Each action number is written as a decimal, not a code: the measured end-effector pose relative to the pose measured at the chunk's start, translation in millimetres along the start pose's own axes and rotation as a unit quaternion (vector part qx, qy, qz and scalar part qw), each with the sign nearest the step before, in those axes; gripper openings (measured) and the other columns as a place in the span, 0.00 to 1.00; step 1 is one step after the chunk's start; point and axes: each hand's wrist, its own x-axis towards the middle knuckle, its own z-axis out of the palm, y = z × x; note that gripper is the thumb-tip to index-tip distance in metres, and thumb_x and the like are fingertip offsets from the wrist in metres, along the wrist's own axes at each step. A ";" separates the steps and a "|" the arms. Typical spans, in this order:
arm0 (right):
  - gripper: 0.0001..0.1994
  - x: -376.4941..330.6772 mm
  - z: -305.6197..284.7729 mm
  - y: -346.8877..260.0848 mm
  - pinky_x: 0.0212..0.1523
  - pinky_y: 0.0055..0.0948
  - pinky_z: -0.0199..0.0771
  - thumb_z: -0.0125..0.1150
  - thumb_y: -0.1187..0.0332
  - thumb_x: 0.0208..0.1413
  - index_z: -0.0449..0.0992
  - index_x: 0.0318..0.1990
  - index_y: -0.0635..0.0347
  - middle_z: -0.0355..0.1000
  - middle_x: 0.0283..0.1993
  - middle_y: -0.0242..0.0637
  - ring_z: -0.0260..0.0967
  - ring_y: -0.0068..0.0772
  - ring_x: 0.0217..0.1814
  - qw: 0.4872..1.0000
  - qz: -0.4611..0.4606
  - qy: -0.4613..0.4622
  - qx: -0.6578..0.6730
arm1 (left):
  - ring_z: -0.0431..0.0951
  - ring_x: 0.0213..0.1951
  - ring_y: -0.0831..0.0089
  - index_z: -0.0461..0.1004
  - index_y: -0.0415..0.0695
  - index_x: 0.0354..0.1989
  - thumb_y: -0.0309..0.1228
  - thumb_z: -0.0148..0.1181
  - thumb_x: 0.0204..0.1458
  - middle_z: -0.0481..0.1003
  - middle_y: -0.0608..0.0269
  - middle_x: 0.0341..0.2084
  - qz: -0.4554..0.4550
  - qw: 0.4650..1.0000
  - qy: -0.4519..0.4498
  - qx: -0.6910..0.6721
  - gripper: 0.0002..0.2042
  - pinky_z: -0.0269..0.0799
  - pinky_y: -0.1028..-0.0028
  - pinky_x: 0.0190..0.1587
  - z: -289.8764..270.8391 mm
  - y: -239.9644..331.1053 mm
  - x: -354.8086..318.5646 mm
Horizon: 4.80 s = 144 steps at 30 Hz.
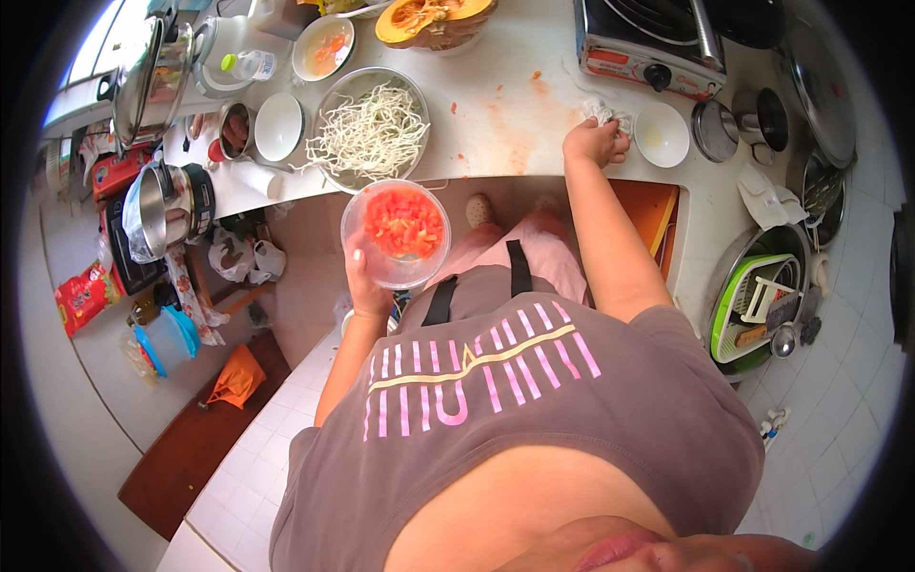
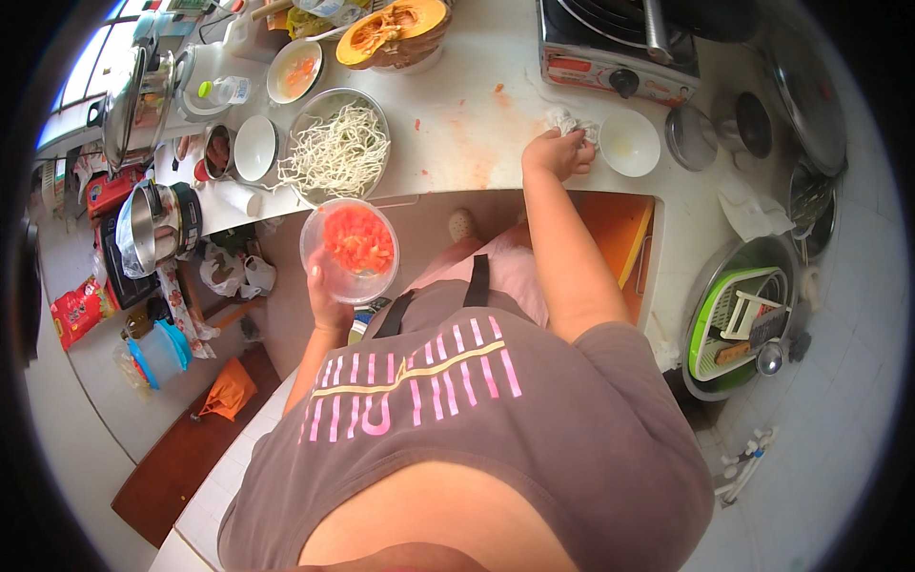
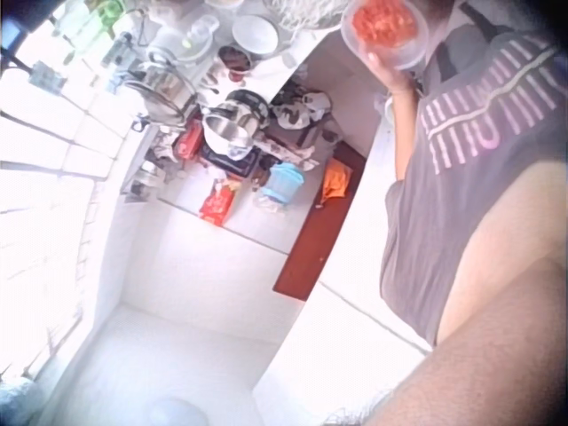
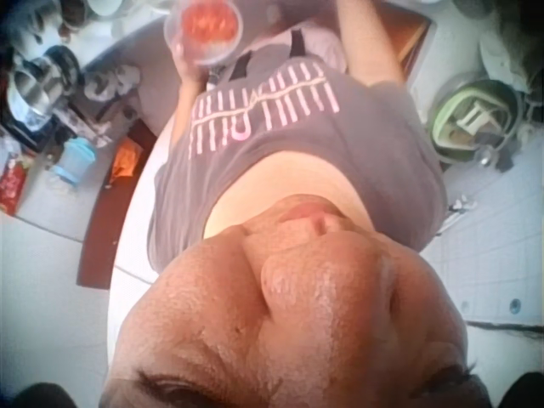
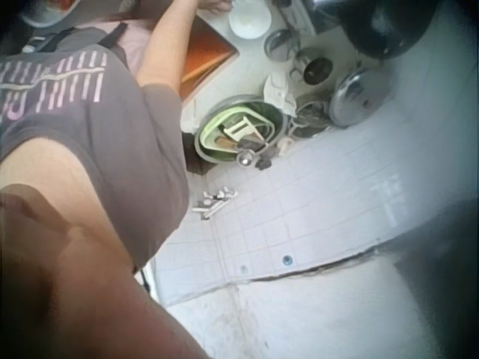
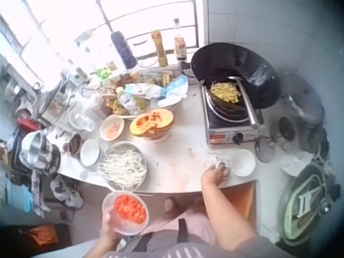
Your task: The person chops a tomato into small pieces using a cleaver on a cutting board. They then transfer the chopped tomato into a plastic container and wipe the cutting board clean. Finally, they squeeze water out of a bowl of bean sprouts by hand.
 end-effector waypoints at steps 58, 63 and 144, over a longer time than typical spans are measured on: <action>0.15 8.3 45.9 -34.8 0.67 0.49 0.52 0.56 0.66 0.57 0.77 0.52 0.50 0.70 0.59 0.31 0.55 0.46 0.68 0.742 -0.517 -0.425 0.042 | 0.70 0.43 0.74 0.65 0.38 0.55 0.48 0.47 0.53 0.71 0.58 0.47 -0.042 0.990 0.129 -0.025 0.28 0.67 0.77 0.43 1.8 -86.5 -94.5; 0.21 -0.2 61.6 -36.3 0.65 0.48 0.53 0.54 0.65 0.57 0.70 0.59 0.46 0.61 0.67 0.29 0.50 0.46 0.70 0.650 -0.718 -0.173 -0.181 | 0.70 0.42 0.74 0.65 0.38 0.55 0.48 0.46 0.53 0.71 0.58 0.46 -0.032 0.990 0.134 -0.010 0.28 0.67 0.77 0.43 1.8 -82.4 -93.3; 0.13 -133.2 61.9 38.2 0.21 0.33 0.74 0.43 0.73 0.59 0.71 0.45 0.71 0.55 0.58 0.38 0.71 0.35 0.32 0.952 0.079 -0.095 0.279 | 0.67 0.58 0.63 0.65 0.40 0.56 0.51 0.52 0.50 0.68 0.55 0.55 -0.044 0.999 -0.022 0.004 0.31 0.59 0.65 0.61 -98.4 -0.6 12.3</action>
